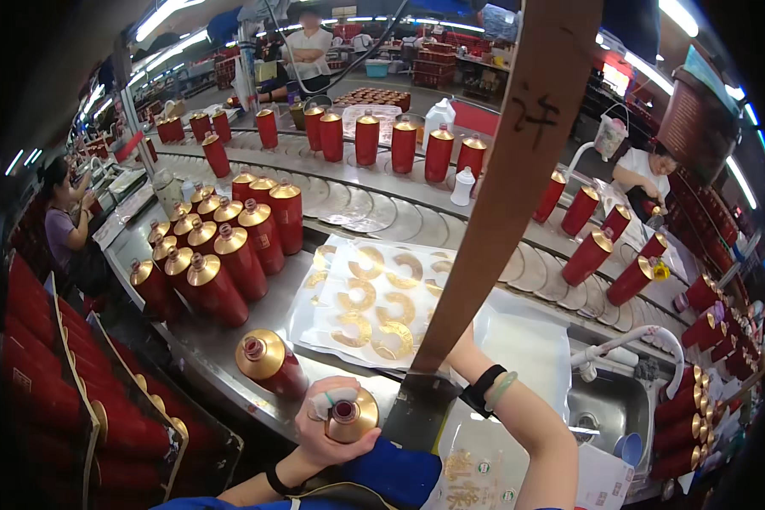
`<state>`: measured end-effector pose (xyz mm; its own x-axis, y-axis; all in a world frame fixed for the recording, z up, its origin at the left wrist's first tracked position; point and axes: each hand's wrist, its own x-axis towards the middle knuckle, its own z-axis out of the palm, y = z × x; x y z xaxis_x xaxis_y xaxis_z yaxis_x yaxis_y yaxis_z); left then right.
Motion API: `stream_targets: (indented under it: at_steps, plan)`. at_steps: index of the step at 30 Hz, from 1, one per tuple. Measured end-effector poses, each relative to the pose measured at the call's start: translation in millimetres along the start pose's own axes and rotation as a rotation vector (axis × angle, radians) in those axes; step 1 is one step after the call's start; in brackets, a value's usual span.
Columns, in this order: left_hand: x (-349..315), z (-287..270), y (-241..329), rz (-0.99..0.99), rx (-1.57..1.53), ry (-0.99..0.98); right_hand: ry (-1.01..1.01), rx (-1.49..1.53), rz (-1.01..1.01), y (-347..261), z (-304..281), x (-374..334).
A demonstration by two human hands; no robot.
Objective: Applying gold-colored decorative decals to red ceramic liquor bottles using a wet sponge and water basin.
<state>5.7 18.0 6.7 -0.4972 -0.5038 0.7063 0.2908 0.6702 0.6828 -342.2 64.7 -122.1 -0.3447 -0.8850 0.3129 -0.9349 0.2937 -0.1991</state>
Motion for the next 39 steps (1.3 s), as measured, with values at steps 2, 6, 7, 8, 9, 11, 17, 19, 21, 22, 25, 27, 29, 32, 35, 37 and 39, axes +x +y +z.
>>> stream_targets:
  at_steps: [2, 6, 7, 8, 9, 11, 17, 19, 21, 22, 25, 27, 29, 32, 35, 37, 39]
  plan:
    - [-0.4, -0.2, -0.9, -0.021, -0.01, -0.02, 0.023, -0.038, 0.007, 8.4, 8.8, 2.5]
    - [-1.8, 0.1, 0.1, -0.022, 0.001, -0.013, 0.023, 0.067, 0.086, 12.5, -11.9, 4.8]
    - [-2.2, -0.8, 1.1, -0.046, -0.012, -0.024, 0.168, 0.228, 0.063, 10.3, -25.6, 2.7]
    - [-2.1, -2.7, 2.4, -0.031, 0.004, -0.025, 0.312, 0.389, 0.042, 5.9, -41.1, -0.2]
    - [0.3, -5.1, 2.7, -0.008, 0.001, -0.041, 0.314, 0.39, 0.04, 0.8, -59.8, -2.6]
    - [5.6, -11.5, 7.0, -0.008, -0.048, -0.116, 0.099, 1.063, 0.814, -13.8, -99.8, -14.4]
    - [21.2, -17.5, 52.4, 0.113, 0.021, -0.003, 0.335, 1.021, 0.679, -92.1, -198.0, -75.0]
    - [16.5, -4.2, 74.7, -0.05, -0.205, -0.205, 0.467, 0.705, 0.394, -122.4, -217.2, -98.4]
    - [8.7, 19.9, 89.2, -0.329, -0.393, -0.395, 0.481, 0.481, 0.381, -154.2, -225.5, -127.2]
    - [7.4, 36.0, 89.7, -0.396, -0.488, -0.391, 0.469, 0.31, 0.343, -167.1, -226.9, -138.9]
    - [-0.8, 64.7, 85.6, -0.81, -0.986, -0.382, 0.471, -0.078, 0.07, -193.9, -220.8, -166.2]
    - [-6.3, 72.7, 80.2, -0.835, -1.101, -0.38, 0.423, -0.094, 0.025, -203.3, -215.2, -178.4]
    - [-11.6, 75.7, 77.9, -0.968, -1.144, -0.337, 0.391, -0.112, -0.01, -208.7, -212.2, -188.8]
    - [-13.8, 76.4, 75.8, -1.038, -1.157, -0.293, 0.424, 0.113, 0.05, -216.4, -211.3, -206.0]
    - [-13.4, 75.9, 78.1, -1.054, -1.102, -0.239, 0.396, 0.521, 0.451, -220.4, -208.3, -221.8]
    - [-13.2, 73.8, 80.7, -1.007, -1.071, -0.215, 0.231, 0.88, 0.659, -219.7, -202.4, -227.8]
    - [-13.6, 69.4, 83.1, -0.953, -1.036, -0.226, 0.215, 1.25, 0.739, -217.0, -194.7, -228.8]
